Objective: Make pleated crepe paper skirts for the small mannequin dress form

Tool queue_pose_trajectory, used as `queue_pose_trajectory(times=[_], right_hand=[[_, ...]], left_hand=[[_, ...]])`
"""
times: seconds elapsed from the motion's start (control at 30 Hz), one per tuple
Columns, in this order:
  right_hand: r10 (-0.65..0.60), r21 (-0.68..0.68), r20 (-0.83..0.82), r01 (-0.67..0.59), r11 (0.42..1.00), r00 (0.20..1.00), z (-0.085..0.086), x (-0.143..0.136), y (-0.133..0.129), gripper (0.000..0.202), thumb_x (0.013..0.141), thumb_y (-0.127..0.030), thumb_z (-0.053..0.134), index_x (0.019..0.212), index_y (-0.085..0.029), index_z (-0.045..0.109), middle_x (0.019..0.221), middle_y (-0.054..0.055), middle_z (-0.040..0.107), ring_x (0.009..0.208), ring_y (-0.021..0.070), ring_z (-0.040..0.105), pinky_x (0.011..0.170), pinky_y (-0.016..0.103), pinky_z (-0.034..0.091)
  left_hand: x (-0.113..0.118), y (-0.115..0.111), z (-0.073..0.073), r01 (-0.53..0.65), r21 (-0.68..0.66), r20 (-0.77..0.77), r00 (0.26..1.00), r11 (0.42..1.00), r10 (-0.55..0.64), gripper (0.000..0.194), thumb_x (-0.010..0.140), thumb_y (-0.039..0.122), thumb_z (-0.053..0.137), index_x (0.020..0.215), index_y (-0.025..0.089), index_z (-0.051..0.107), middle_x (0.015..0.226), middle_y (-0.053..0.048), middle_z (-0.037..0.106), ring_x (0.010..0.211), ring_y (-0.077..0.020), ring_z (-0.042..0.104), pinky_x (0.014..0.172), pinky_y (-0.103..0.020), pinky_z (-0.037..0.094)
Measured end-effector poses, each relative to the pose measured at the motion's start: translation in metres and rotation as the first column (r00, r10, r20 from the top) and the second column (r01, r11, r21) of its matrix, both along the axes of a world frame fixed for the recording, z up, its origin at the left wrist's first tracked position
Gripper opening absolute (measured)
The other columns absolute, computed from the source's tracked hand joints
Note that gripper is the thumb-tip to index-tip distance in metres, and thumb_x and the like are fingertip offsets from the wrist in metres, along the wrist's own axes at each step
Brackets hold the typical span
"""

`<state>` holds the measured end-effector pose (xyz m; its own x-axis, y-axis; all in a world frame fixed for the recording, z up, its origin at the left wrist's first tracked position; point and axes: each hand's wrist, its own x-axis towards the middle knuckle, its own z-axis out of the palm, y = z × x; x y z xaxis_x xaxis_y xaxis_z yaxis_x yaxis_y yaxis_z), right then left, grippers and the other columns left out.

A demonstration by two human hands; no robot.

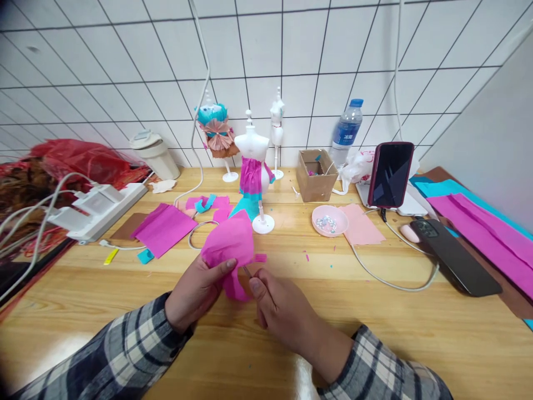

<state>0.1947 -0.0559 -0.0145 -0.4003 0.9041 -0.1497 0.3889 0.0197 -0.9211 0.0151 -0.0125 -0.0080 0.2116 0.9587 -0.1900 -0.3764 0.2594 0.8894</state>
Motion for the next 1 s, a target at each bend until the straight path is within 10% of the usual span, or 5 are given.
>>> queue_pose_trajectory(times=[1.0], right_hand=[[-0.153,-0.220,-0.140,0.120,0.968,0.978,-0.002,-0.010,-0.003,0.054,0.095,-0.066,0.023,0.073,-0.022,0.044,0.046,-0.006,0.049,0.042,0.0090,0.045,0.046,0.021,0.035]], left_hand=[[0.009,-0.012,-0.005,-0.159,0.121,-0.114,0.978,0.980,0.173,0.042,0.070,0.026,0.080,0.107,0.016,0.064,0.115,-0.009,0.069,0.103,-0.0254,0.065,0.091,-0.038,0.052]])
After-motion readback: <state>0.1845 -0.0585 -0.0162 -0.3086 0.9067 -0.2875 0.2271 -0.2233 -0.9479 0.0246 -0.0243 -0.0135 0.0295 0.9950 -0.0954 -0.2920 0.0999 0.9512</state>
